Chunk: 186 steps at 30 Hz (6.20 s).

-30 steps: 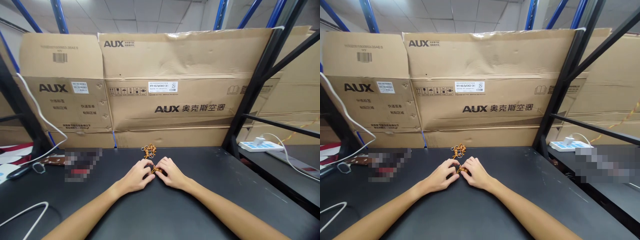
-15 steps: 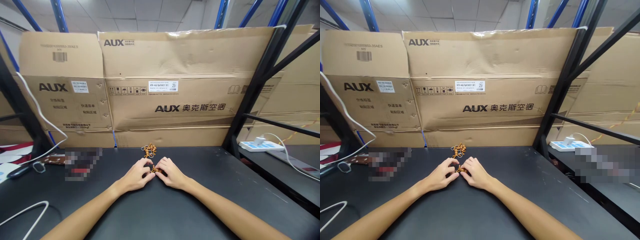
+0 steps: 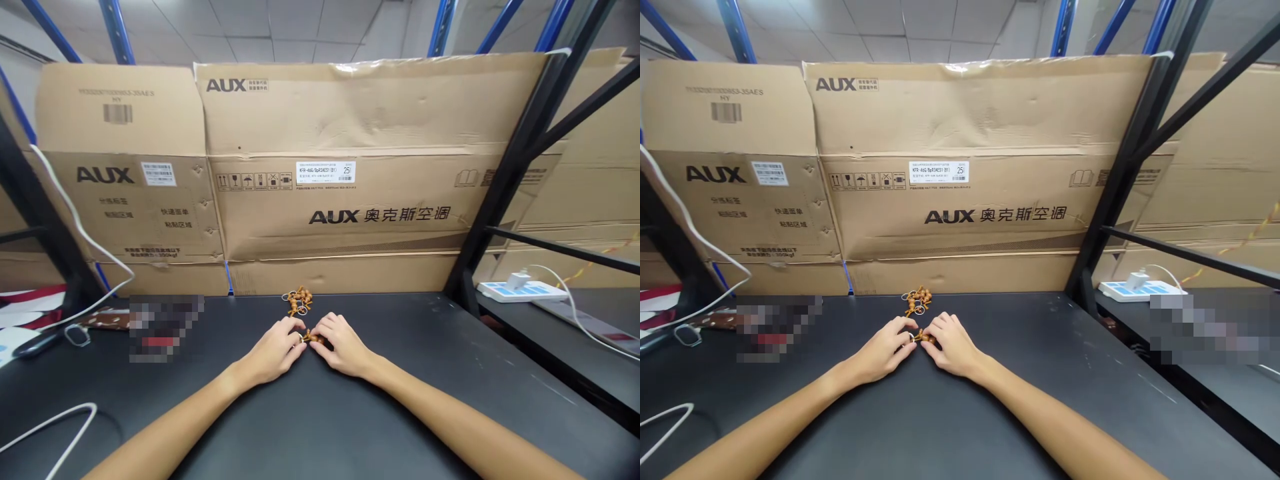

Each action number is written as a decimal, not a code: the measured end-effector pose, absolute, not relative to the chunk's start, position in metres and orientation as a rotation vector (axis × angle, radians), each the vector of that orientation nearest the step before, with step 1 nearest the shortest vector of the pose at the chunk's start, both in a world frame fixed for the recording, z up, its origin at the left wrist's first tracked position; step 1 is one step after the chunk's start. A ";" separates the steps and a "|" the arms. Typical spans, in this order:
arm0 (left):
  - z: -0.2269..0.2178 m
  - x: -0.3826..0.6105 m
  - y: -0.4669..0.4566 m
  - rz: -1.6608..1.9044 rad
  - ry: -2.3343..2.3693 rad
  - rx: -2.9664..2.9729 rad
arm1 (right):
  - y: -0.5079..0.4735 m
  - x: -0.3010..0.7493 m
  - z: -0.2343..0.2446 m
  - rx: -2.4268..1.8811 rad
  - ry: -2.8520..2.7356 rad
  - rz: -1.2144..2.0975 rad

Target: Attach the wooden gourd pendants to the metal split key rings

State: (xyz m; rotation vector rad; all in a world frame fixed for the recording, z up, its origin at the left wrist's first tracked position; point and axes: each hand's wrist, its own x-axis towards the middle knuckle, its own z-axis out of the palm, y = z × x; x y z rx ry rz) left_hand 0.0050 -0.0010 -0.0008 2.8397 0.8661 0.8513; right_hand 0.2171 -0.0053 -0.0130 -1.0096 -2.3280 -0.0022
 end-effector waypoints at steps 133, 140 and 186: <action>-0.007 0.008 0.011 0.726 1.072 2.792 | 0.001 0.212 -0.014 -0.970 -2.379 0.259; -0.009 0.007 0.014 0.711 1.095 2.789 | 0.000 0.214 -0.013 -0.911 -2.323 0.384; 0.000 0.008 0.008 0.845 0.972 2.417 | 0.000 0.208 -0.016 -0.761 -2.141 0.397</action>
